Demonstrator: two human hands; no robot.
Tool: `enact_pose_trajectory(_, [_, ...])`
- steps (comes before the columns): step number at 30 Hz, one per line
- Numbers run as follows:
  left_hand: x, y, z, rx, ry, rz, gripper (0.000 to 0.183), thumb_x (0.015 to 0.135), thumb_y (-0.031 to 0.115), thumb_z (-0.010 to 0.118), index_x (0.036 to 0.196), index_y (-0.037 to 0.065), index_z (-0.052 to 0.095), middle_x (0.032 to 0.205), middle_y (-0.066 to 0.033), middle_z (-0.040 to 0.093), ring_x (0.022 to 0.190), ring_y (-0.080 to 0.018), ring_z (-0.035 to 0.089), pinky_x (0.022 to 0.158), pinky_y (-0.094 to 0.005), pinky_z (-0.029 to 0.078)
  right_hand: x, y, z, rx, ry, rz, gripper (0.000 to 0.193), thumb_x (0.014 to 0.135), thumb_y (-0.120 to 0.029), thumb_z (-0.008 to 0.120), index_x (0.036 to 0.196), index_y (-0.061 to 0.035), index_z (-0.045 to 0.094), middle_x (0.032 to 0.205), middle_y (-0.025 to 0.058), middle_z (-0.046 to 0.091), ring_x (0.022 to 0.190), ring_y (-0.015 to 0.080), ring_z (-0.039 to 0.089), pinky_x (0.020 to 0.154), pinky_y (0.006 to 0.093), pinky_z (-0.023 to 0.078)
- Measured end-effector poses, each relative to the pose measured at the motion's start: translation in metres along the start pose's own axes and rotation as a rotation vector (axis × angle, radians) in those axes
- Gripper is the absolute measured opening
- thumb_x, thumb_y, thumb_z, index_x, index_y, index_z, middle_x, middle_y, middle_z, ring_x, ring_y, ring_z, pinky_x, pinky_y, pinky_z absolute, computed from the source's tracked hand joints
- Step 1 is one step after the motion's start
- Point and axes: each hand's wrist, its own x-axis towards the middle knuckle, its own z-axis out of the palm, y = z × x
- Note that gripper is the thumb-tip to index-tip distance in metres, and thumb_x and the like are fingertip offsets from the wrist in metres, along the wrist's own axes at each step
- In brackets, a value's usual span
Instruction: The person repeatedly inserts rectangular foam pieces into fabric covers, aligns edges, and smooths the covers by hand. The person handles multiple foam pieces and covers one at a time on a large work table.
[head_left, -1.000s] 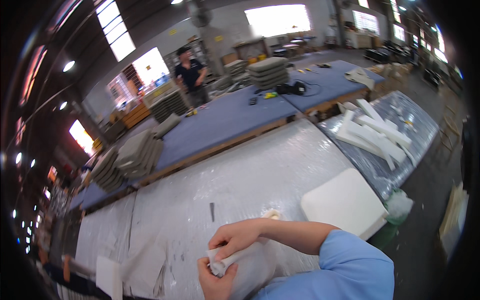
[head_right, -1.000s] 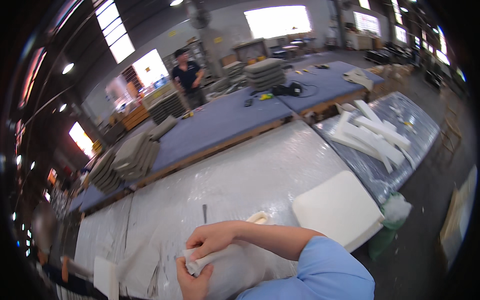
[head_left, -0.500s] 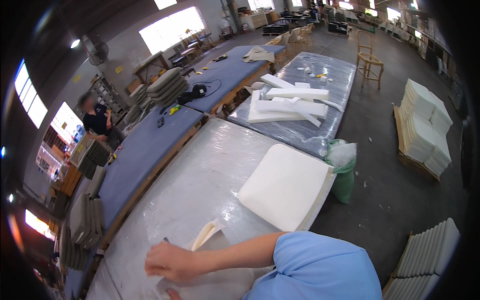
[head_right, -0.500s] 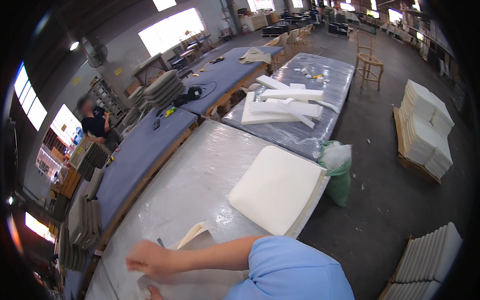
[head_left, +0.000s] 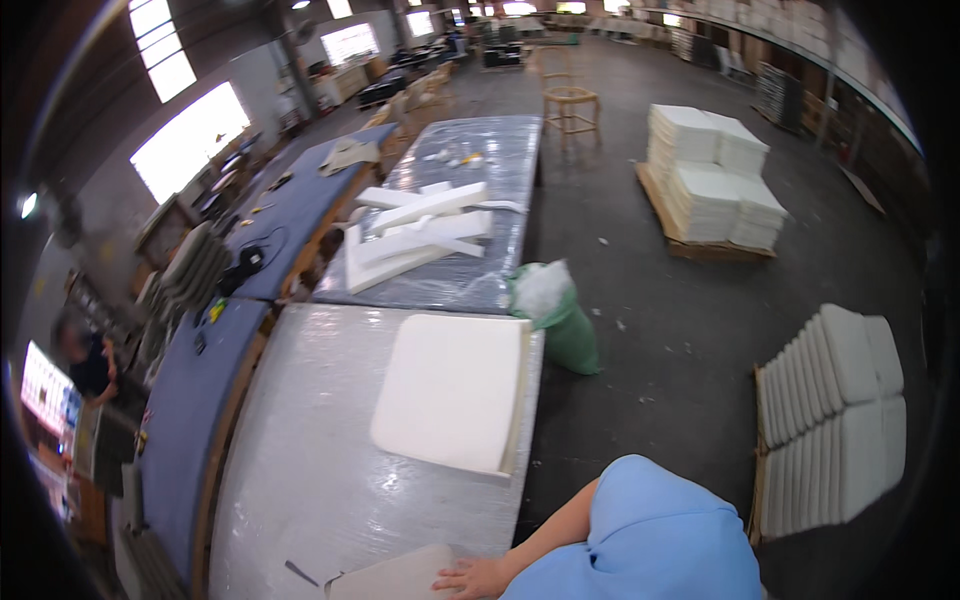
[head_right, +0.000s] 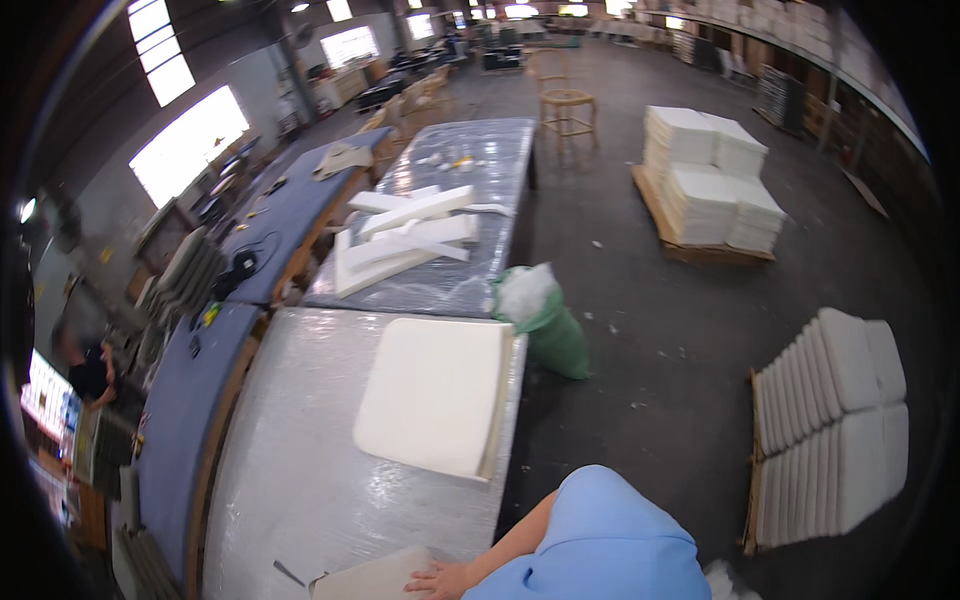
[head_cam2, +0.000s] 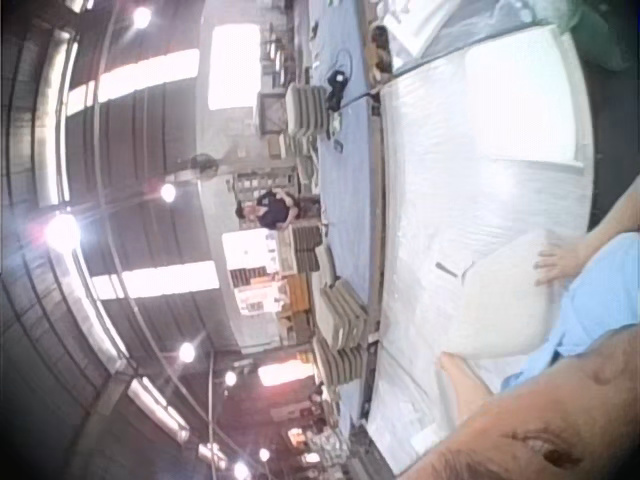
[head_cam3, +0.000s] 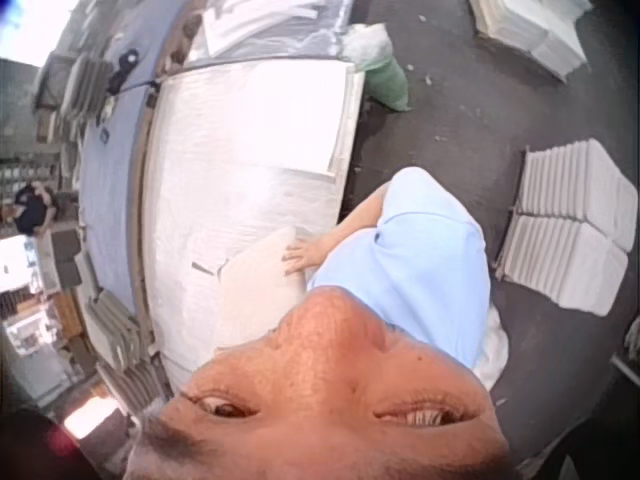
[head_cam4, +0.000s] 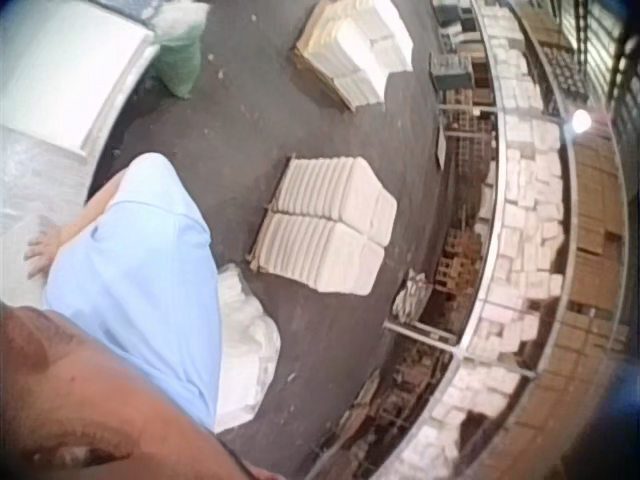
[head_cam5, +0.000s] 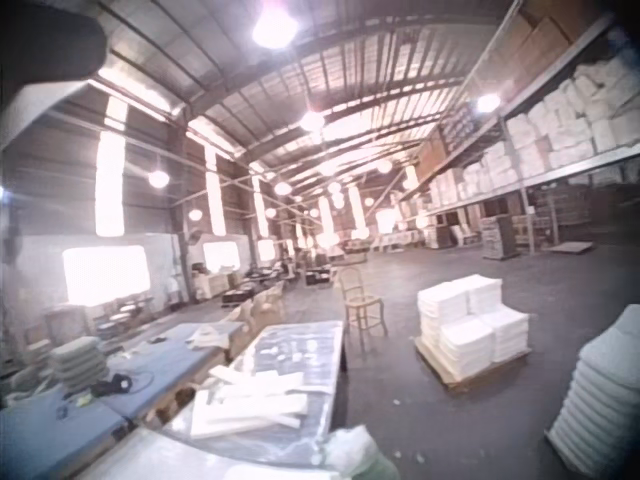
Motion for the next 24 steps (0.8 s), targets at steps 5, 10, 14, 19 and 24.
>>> enact_pose_trajectory(5, [-0.044,-0.095,-0.007,-0.328,-0.103,-0.309,0.052,0.108,0.036,0.042,0.143,0.001,0.057,0.141,-0.0204,0.059,0.134,-0.0392,0.051,0.111,-0.0581,0.043,-0.005,-0.018,0.027,-0.032,0.168,-0.268,0.119,0.066,-0.031,0.094,0.167,-0.0297,0.031,0.17,0.0227,0.027,0.154,0.0452,0.031,0.114,0.0707,0.034])
enact_pose_trajectory(10, [-0.09,-0.216,-0.119,-0.793,0.03,-0.719,0.057,0.109,0.037,0.034,0.151,0.004,0.052,0.152,-0.0173,0.055,0.144,-0.0395,0.045,0.118,-0.0619,0.038,-0.054,0.009,0.039,0.295,-0.111,0.587,0.12,0.067,-0.043,0.094,0.167,-0.0218,0.031,0.164,0.0256,0.035,0.148,0.0368,0.042,0.117,0.0494,0.042])
enact_pose_trajectory(14, [-0.118,-0.264,-0.196,-1.349,-0.118,-0.871,0.061,0.109,0.039,0.028,0.157,0.006,0.048,0.16,-0.0148,0.051,0.152,-0.0398,0.04,0.123,-0.065,0.035,-0.064,-0.005,0.065,1.941,0.179,1.09,0.085,0.092,-0.032,0.08,0.162,-0.0138,0.035,0.147,0.0209,0.058,0.129,0.033,0.062,0.109,0.0495,0.049])
enact_pose_trajectory(19, [-0.112,-0.236,-0.204,-0.997,0.053,-0.816,0.05,0.11,0.031,0.034,0.148,0.009,0.057,0.15,-0.014,0.061,0.134,-0.0357,0.062,0.109,-0.0615,0.053,-0.009,-0.06,0.051,1.297,0.435,0.678,0.091,0.09,-0.025,0.081,0.161,-0.0009,0.03,0.146,0.0234,0.058,0.128,0.0338,0.062,0.112,0.0452,0.047])
enact_pose_trajectory(24, [-0.12,-0.22,-0.218,-0.905,0.028,-0.829,0.045,0.11,0.034,0.041,0.145,0.011,0.058,0.147,-0.0121,0.063,0.132,-0.0305,0.063,0.106,-0.0595,0.054,0.043,-0.143,-0.021,1.008,0.66,0.492,0.092,0.09,-0.036,0.08,0.162,-0.0034,0.033,0.129,0.0225,0.066,0.112,0.0285,0.068,0.096,0.04,0.056])
